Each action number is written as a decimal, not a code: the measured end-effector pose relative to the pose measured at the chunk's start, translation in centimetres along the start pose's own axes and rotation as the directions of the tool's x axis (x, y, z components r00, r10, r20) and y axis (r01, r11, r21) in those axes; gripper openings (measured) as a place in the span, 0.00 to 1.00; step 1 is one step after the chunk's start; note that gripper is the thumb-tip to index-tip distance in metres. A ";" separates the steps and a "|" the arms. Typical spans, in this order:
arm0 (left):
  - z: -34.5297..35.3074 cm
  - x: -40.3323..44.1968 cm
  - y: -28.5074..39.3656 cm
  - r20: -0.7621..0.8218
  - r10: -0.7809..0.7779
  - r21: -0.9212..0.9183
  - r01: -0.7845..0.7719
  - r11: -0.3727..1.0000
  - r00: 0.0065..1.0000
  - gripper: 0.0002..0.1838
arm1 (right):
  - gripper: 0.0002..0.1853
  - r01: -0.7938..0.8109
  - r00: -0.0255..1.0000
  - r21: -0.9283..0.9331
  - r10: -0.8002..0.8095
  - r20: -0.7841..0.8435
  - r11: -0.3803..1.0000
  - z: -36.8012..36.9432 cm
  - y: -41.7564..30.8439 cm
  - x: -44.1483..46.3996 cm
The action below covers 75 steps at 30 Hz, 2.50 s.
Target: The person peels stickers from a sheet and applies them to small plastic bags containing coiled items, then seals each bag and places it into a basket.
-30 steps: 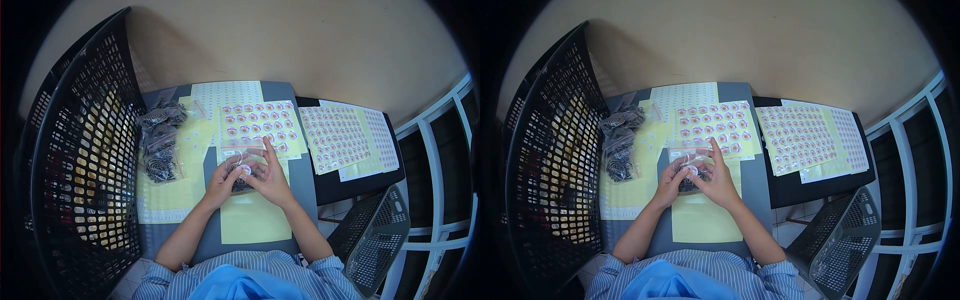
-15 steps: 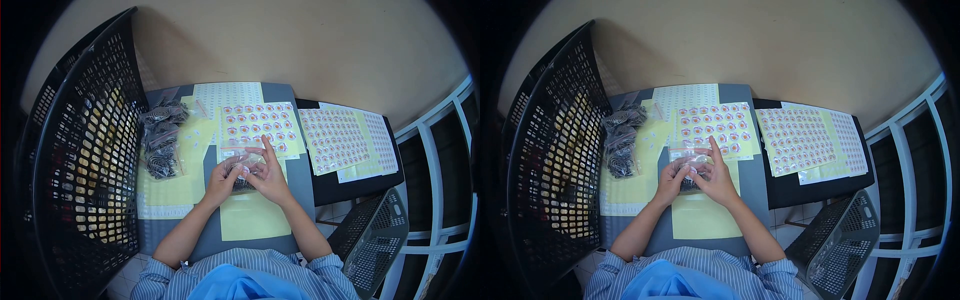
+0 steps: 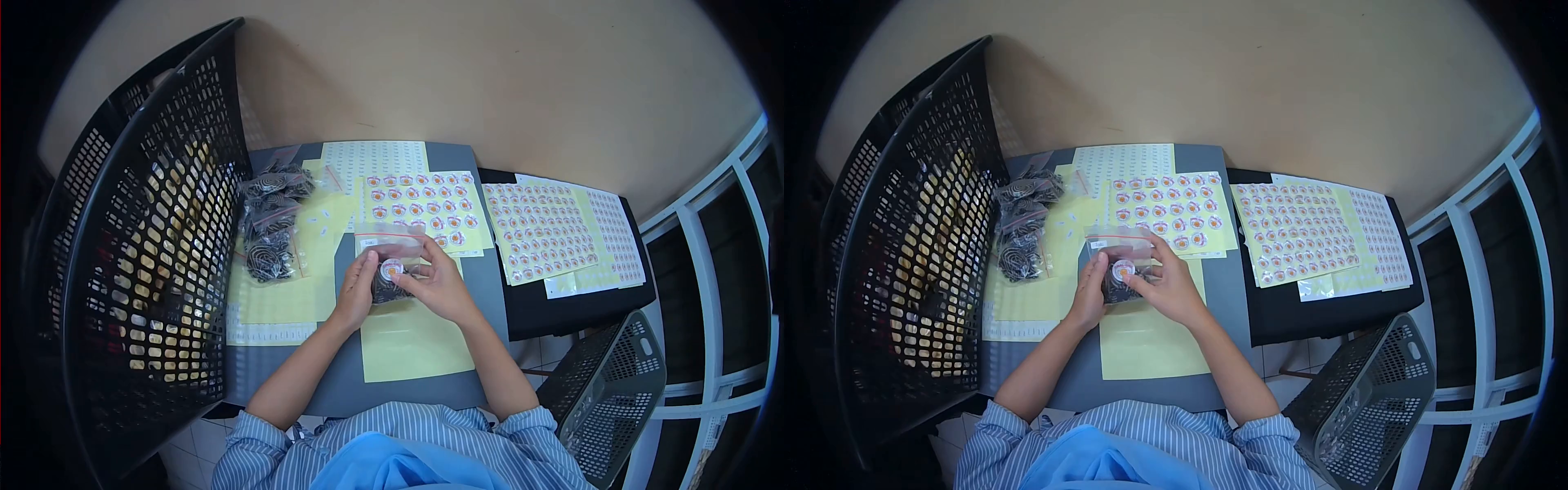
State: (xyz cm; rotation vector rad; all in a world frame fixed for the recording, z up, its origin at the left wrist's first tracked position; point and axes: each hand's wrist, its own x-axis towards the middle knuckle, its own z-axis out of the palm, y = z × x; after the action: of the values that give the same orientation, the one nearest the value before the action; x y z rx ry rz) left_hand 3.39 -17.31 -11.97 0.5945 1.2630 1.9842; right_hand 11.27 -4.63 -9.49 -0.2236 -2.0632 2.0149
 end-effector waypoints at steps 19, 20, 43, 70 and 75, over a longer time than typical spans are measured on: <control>-4.3 0.0 6.7 -0.078 0.890 0.885 -0.380 0.270 0.450 0.19 | 0.25 -0.608 -0.270 -0.077 -0.297 -0.916 0.790 -29.2 13.7 -42.9; -5.0 0.0 7.7 -0.027 0.893 0.957 -0.246 0.153 0.449 0.20 | 0.25 -0.741 -0.229 0.038 -0.199 -0.953 0.671 -29.3 15.3 -45.5; -4.9 -1.8 9.9 -0.258 0.727 0.501 -0.556 0.664 0.636 0.08 | 0.20 -0.795 -0.211 -0.356 -0.773 -0.598 0.492 -22.5 5.6 -30.8; -5.5 -2.8 6.8 0.044 0.318 0.461 -0.301 0.834 0.947 0.04 | 0.01 0.333 0.911 -0.114 -0.351 -0.217 0.936 8.5 0.3 1.1; -5.2 -3.3 7.9 0.066 0.443 0.505 -0.412 0.758 0.894 0.05 | 0.02 0.377 0.848 -0.292 -0.454 -0.272 0.879 8.9 -0.7 1.3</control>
State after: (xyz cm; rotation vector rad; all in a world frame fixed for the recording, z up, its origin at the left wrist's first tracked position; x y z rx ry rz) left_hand -0.49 -25.08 -7.02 1.1854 1.8433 2.0242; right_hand 7.60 -12.83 -8.78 -0.1279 -1.9170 1.3756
